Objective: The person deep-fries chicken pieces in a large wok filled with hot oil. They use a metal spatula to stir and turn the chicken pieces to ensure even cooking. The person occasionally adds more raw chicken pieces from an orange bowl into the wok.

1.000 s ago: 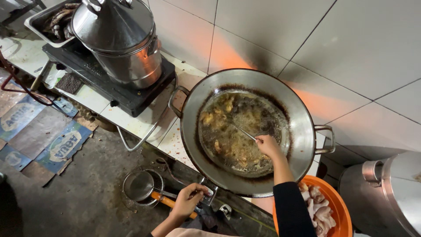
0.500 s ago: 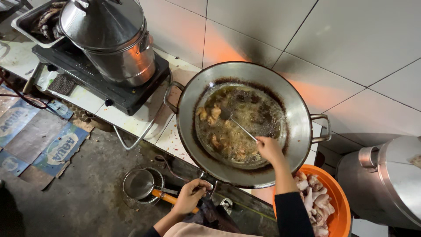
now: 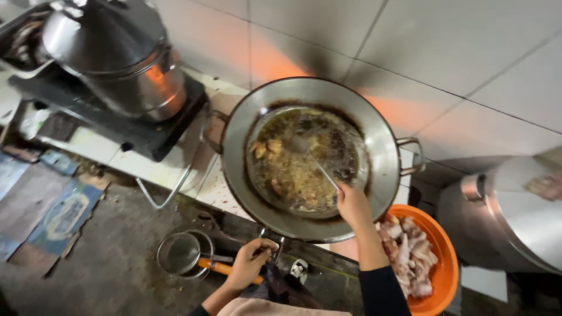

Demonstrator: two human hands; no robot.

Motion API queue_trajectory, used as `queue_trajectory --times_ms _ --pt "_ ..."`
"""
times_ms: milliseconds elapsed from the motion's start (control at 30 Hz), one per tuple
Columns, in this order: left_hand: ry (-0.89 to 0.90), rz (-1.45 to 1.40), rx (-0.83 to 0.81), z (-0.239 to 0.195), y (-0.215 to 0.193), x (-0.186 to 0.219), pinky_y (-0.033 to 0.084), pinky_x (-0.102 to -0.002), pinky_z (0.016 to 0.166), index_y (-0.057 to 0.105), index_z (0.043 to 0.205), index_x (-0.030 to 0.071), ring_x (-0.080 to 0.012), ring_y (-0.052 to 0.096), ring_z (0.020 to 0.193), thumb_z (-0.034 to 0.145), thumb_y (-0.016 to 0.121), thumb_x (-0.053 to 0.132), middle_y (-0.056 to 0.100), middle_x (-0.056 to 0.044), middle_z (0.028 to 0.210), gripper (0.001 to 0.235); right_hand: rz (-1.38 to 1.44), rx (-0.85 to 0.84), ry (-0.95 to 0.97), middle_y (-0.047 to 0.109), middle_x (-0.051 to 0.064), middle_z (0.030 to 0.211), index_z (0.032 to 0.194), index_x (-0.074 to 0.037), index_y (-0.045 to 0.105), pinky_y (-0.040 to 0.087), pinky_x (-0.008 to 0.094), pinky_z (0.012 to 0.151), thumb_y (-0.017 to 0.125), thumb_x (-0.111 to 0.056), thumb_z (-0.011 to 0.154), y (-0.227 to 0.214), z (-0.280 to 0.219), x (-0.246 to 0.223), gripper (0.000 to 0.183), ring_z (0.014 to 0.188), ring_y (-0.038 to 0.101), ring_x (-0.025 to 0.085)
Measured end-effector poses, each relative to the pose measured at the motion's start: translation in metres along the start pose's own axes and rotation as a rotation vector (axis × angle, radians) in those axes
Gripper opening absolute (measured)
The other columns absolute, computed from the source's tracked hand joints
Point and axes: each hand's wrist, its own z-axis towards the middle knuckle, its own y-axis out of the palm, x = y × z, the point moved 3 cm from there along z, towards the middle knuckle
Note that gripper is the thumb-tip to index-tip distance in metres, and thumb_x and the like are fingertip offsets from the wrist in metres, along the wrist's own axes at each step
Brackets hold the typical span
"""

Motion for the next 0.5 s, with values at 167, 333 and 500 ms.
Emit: queue_trajectory --times_ms 167,333,500 --pt "-0.010 0.029 -0.036 0.008 0.002 -0.010 0.051 -0.026 0.070 0.075 0.107 0.001 -0.0106 0.061 0.075 0.093 0.063 0.001 0.072 -0.004 0.086 0.018 -0.020 0.091 -0.017 0.072 0.023 0.089 0.114 -0.011 0.073 0.053 0.054 0.078 0.058 -0.023 0.097 -0.011 -0.014 0.009 0.026 0.086 0.068 0.046" --pt "-0.096 0.060 -0.091 0.014 0.001 -0.017 0.050 -0.026 0.069 0.074 0.106 0.001 -0.0112 0.060 0.074 0.093 0.061 0.000 0.072 -0.003 0.085 0.019 0.016 0.082 0.086 0.071 0.023 0.092 0.107 -0.007 0.071 0.054 0.054 0.078 0.056 -0.022 0.097 -0.030 -0.030 0.034 0.023 0.088 0.068 0.045" --pt "-0.131 0.072 -0.159 0.023 0.007 -0.026 0.047 -0.027 0.069 0.075 0.107 0.000 -0.0125 0.056 0.073 0.093 0.062 -0.001 0.065 -0.004 0.080 0.019 -0.097 0.132 0.161 0.072 0.024 0.088 0.103 -0.006 0.072 0.053 0.054 0.081 0.054 -0.020 0.098 -0.041 -0.044 0.049 0.023 0.089 0.070 0.043"
